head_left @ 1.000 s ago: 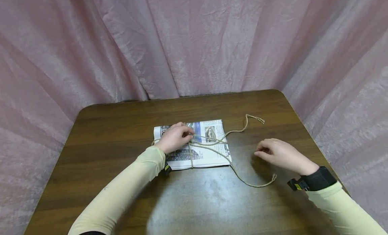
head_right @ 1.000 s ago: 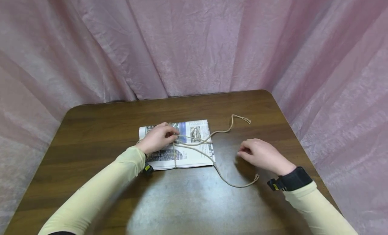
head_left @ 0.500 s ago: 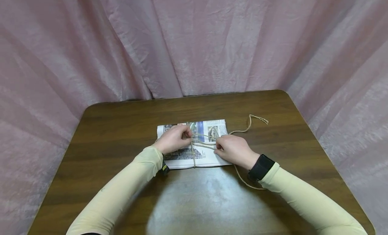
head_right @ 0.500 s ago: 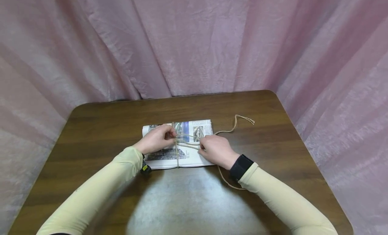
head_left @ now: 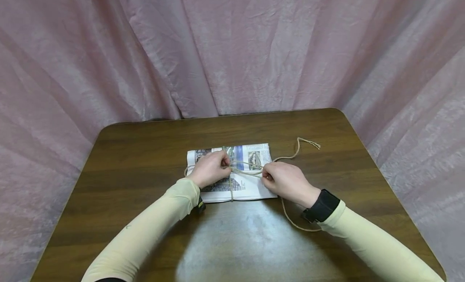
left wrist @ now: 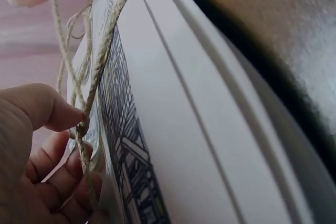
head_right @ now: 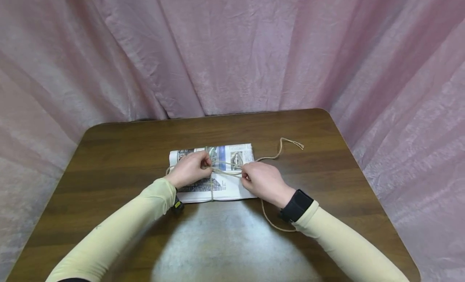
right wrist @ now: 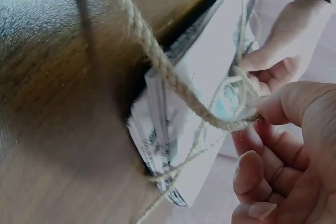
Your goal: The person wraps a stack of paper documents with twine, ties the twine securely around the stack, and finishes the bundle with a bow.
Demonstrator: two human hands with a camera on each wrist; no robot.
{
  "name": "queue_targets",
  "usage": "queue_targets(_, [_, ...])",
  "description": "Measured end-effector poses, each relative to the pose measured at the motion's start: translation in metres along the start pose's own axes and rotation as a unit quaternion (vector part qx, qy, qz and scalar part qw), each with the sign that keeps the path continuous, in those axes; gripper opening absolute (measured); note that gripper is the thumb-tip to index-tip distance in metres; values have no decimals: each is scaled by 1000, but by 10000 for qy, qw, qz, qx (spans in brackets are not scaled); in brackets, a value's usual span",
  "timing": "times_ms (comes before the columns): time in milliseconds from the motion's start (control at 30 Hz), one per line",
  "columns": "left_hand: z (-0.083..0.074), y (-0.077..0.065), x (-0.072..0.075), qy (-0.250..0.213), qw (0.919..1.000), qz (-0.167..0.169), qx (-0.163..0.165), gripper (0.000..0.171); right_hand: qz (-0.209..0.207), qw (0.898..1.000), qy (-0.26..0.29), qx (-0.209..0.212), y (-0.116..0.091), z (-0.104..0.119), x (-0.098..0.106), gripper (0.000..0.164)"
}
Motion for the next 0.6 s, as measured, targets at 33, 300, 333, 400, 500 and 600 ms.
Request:
queue_targets(33, [0, 0, -1, 17, 10000, 2, 36, 16, -1, 10000, 35, -12, -1, -1, 2, 14])
queue_targets(300, [0, 0, -5, 194, 9995, 12, 245, 19, 141, 9993, 277, -204, -15, -12, 17, 12])
queue_targets(333, [-1, 0, -6, 221, 9994, -3, 257, 20, 165, 9992, 310, -214, -17, -14, 18, 12])
queue_targets(400, [-2, 1, -7, 281, 9992, -1, 281, 21, 208, 9988, 363, -255, -20, -18, 21, 11])
queue_targets(500, [-5, 2, -8, 350, 9989, 51, 309, 23, 152, 9981, 464, -387, -22, -24, 25, 11])
queue_targets(600, [-6, 1, -10, 381, 9987, 88, 329, 24, 102, 9968, 597, -515, -21, -27, 26, 10])
Point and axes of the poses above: each hand's wrist, its own y-axis towards the middle knuckle, its own x-axis out of the back of the hand, z = x × y, the point moved 5 cm from there along y, towards the middle knuckle, and after that the axes turned 7 degrees about -z, right-handed, at the moved point
